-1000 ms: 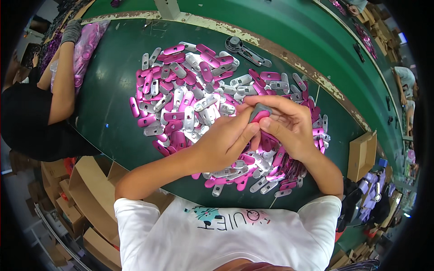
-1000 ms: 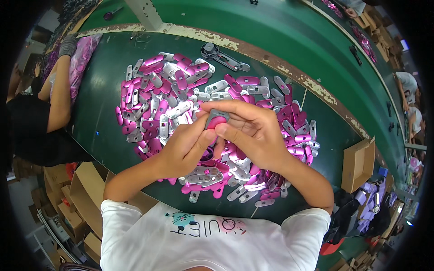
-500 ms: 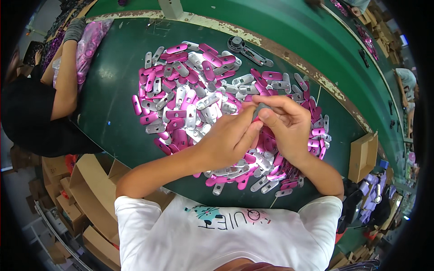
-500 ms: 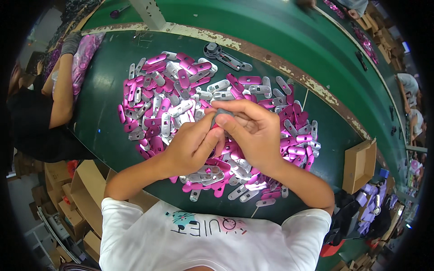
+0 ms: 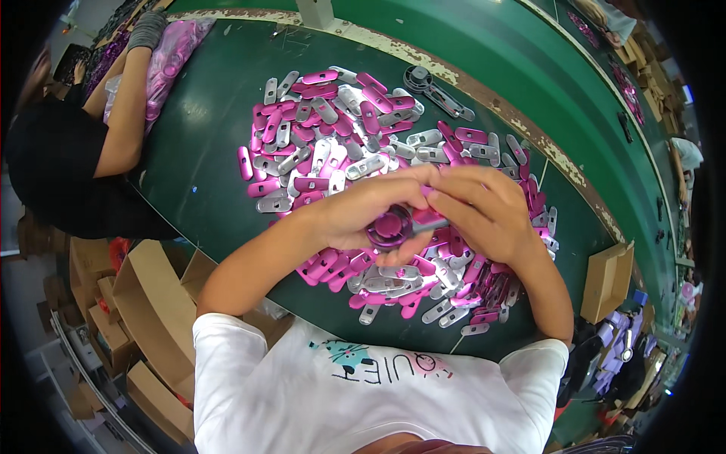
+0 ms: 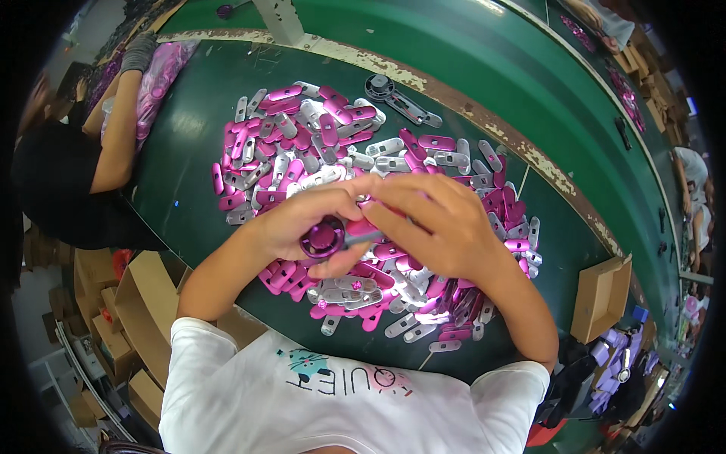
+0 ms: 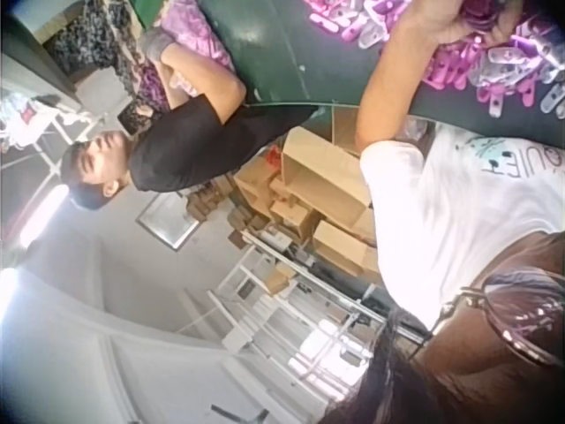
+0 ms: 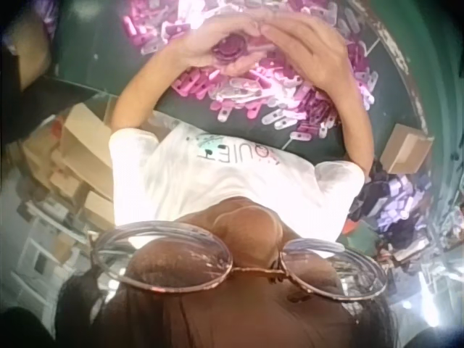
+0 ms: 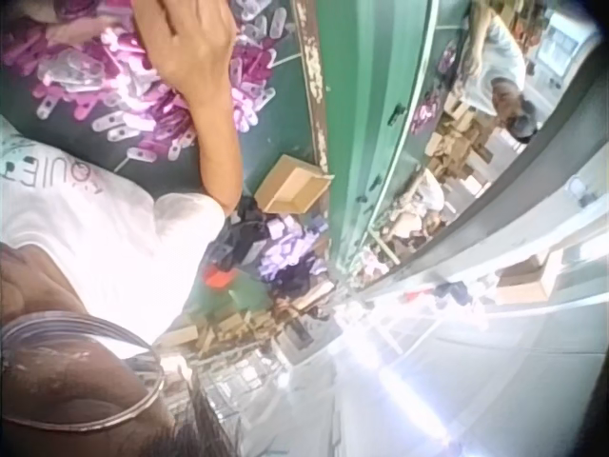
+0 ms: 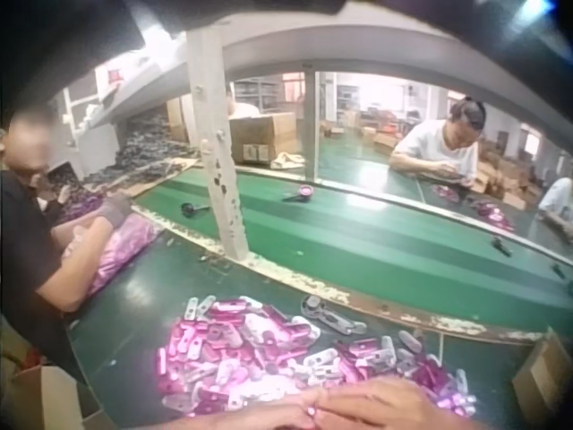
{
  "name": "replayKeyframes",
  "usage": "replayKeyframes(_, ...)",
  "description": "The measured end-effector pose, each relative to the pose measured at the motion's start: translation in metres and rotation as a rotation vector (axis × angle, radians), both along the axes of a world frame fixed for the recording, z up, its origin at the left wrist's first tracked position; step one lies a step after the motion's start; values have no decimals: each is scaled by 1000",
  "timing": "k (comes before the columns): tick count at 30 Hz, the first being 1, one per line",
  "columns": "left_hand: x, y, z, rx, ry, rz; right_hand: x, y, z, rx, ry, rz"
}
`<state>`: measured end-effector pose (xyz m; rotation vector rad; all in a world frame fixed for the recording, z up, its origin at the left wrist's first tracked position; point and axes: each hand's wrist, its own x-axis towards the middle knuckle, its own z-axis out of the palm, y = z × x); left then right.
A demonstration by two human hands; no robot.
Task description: The person assembles device components by picking casing parts and internal mechanisms from a pile on the table and fitting them together by hand.
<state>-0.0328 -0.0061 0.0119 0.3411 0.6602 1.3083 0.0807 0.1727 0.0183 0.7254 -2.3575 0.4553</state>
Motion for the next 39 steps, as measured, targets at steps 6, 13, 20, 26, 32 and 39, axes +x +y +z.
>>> replayKeyframes(6, -8, -2, 13, -37, 220, 318, 8, 8, -5, 60, 170, -125)
replayKeyframes(13, -2, 0, 15, -3, 922, 341, 9, -2, -9, -258, -71, -185)
replayKeyframes(20, 2, 2, -4, 114, 901, 390, 9, -7, -7, -239, -159, -150)
replayKeyframes(26, 1, 2, -11, 189, 907, 403, 9, -9, -13, -231, -84, -155)
replayKeyframes(32, 2, 4, -13, 214, 979, 414, 11, -8, -14, -229, -69, -130)
replayKeyframes(39, -4, 8, -21, 429, 1279, 480, 12, -12, -10, -280, -73, -136)
